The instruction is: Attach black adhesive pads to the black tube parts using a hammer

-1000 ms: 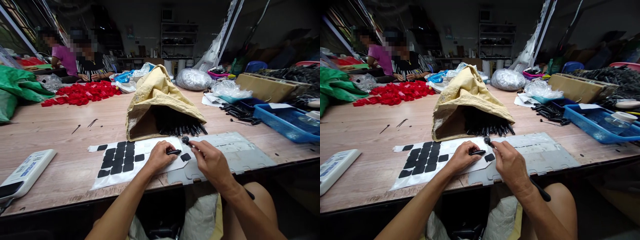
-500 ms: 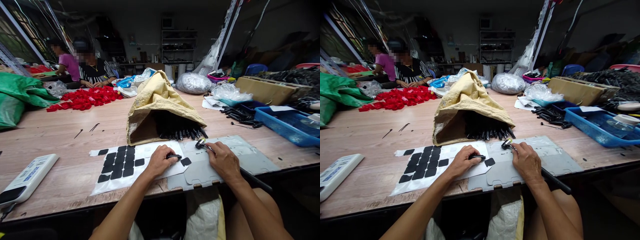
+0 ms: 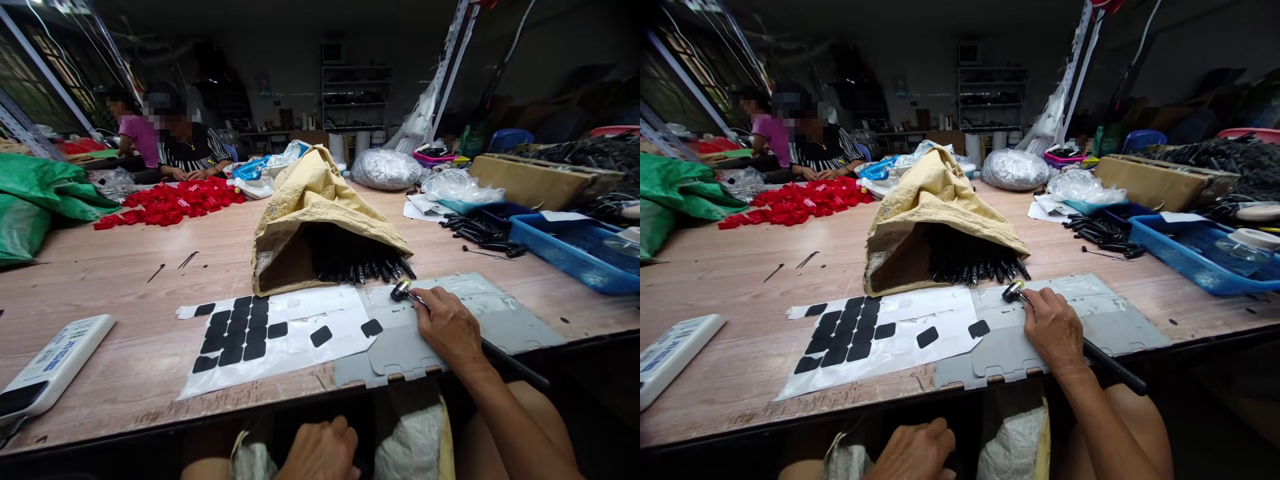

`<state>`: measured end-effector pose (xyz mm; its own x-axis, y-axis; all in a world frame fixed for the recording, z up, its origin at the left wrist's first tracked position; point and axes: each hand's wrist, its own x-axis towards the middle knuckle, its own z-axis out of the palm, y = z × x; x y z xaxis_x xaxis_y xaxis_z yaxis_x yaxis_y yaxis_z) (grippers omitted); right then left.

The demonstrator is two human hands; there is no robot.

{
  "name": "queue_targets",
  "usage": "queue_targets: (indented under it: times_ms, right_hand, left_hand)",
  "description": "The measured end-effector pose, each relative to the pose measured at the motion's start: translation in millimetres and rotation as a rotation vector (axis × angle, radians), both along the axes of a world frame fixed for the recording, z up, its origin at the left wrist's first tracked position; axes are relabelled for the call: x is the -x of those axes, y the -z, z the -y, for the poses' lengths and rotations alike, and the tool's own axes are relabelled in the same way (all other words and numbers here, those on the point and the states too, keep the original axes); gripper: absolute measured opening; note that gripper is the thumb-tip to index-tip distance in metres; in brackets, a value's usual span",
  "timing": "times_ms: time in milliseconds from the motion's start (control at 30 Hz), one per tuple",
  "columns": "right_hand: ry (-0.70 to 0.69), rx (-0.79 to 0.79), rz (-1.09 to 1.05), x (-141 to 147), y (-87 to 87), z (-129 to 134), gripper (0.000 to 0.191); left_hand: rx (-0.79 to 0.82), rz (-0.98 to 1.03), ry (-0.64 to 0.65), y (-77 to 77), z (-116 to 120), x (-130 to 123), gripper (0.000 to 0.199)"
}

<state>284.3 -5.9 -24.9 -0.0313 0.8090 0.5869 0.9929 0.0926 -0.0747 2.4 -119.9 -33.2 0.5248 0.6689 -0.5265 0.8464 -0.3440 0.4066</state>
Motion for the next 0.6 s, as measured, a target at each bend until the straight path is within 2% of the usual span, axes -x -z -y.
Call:
queue_targets:
  times_ms: [67,100,167,233,267,333,400,467,533,600]
  right_hand:
    - [0.003,0.004,0.008,0,0.3,0,0.024]
    - [0.005,0.007,0.013,0,0.4,0,0.024]
    - [0.008,0.009,0.019,1,0.3,1,0.023]
    - [0.009,0.006,0.023,1,-0.1,1,0.024]
    - [0.009,0.005,0.025,1,-0.3,1,0.024]
    - [0.008,0.005,0.025,2,-0.7,1,0.024]
    - [0.006,0.009,0.022,2,-1.2,1,0.024]
    - [0.005,0.012,0.017,2,-1.8,1,0.023]
    - [0.006,0.017,0.016,2,-2.7,1,0.023]
    - [0.008,0.024,0.019,2,-3.7,2,0.023]
  left_hand:
    - [-0.007,-0.087,-0.037,6.8,0,-1,0.033]
    - [0.003,-0.09,-0.035,3.0,0,-1,0.036]
    - [0.032,0.042,0.004,-17.5,-3,1,0.039]
    - [-0.008,0.302,0.0,-49.3,-18,3,0.029]
    - [-0.08,0.428,-0.063,-65.9,-31,4,0.023]
    - [-0.278,0.515,-0.251,-93.2,-72,4,0.023]
    - [-0.51,0.543,-0.444,-106.9,-123,5,0.028]
    - [-0.702,0.471,-0.638,-106.6,-170,6,0.027]
    - [-0.719,0.381,-0.736,-96.8,-203,6,0.026]
    - [-0.647,0.276,-0.77,-83.5,-223,6,0.024]
